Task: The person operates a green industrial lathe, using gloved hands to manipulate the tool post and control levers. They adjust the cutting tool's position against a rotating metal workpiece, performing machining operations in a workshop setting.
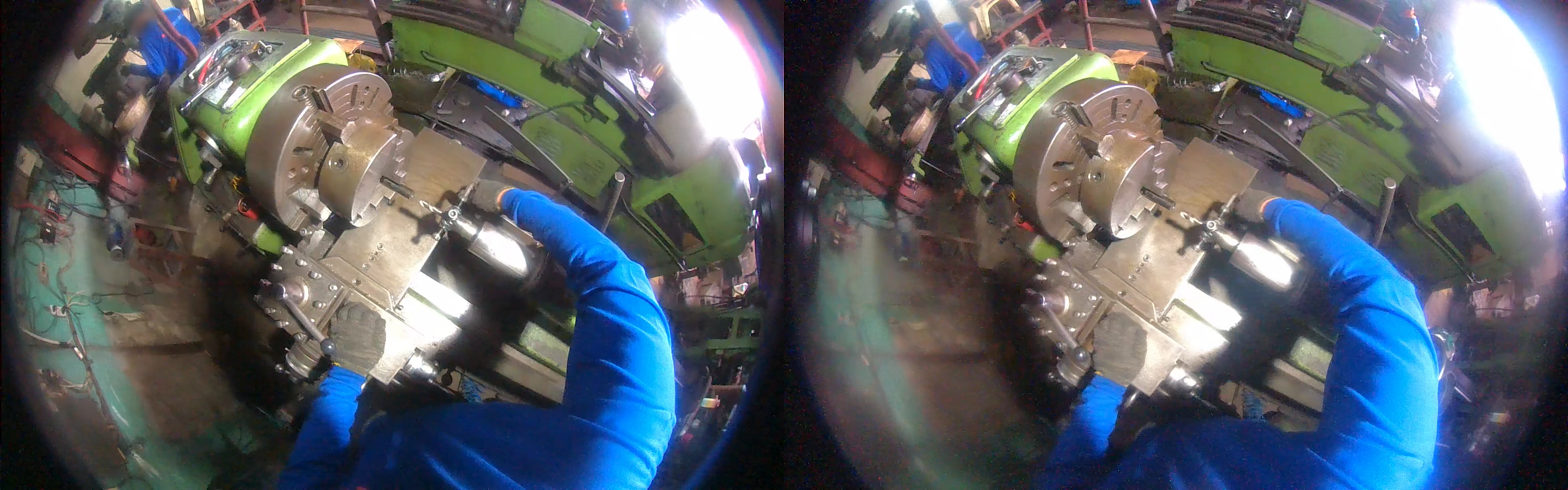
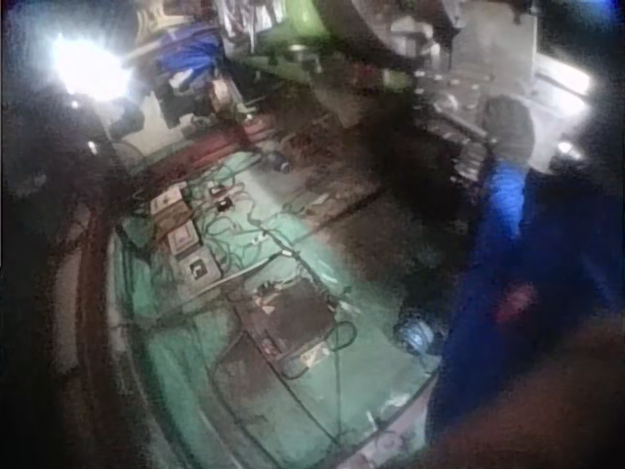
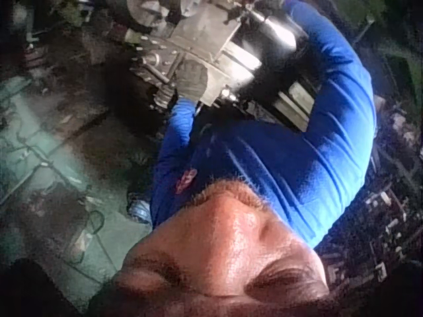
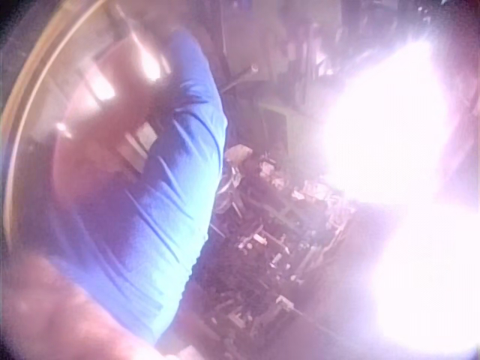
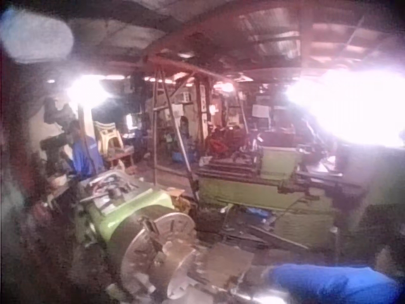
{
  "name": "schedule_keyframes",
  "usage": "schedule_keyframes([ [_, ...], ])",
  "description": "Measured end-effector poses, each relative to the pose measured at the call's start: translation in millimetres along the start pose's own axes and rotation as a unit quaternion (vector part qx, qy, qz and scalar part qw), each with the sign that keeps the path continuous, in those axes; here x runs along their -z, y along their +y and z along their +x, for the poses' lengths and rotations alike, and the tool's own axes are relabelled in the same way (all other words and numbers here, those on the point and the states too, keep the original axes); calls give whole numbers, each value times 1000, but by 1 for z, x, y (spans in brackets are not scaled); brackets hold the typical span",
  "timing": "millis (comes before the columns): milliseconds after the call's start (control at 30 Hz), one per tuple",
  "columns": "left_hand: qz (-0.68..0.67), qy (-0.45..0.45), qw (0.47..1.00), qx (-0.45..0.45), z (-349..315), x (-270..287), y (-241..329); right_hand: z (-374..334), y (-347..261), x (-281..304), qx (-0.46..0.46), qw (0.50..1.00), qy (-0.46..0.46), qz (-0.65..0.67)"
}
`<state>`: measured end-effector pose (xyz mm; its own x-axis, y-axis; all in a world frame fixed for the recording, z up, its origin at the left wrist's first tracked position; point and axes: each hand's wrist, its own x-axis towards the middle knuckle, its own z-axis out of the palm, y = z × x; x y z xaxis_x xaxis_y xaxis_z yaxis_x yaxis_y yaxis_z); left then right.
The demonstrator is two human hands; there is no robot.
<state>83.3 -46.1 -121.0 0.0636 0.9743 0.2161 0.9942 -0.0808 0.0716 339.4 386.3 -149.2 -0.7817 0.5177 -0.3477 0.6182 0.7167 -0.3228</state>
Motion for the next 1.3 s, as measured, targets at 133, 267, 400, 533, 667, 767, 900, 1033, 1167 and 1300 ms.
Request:
schedule_keyframes([
  [133,-10,-38,999,28,-1,11,3,-18,-56,32,-90,996,22,1],
  [267,-17,-17,999,21,6,13,5,-3,-27,13,-69,997,-21,-10],
  [400,-2,-51,998,26,5,15,4,2,-16,0,39,998,41,3],
  [533,-56,-7,998,32,2,5,1,-30,-30,26,-91,982,16,164],
  [667,-60,-1,998,24,2,5,1,-7,-30,16,0,1000,-17,0],
  [767,-58,7,997,45,-3,8,1,-38,-84,50,-19,987,45,150],
  [900,-39,-36,998,38,5,12,2,-27,-34,38,-81,997,-14,-14],
  [1033,-76,-14,996,49,4,17,3,-2,1,37,-136,978,23,-154],
  [1167,-58,-19,997,40,5,17,1,-36,-40,68,-54,989,72,121],
  [1300,-70,-42,995,58,6,15,3,-57,-91,88,-81,960,27,267],
])
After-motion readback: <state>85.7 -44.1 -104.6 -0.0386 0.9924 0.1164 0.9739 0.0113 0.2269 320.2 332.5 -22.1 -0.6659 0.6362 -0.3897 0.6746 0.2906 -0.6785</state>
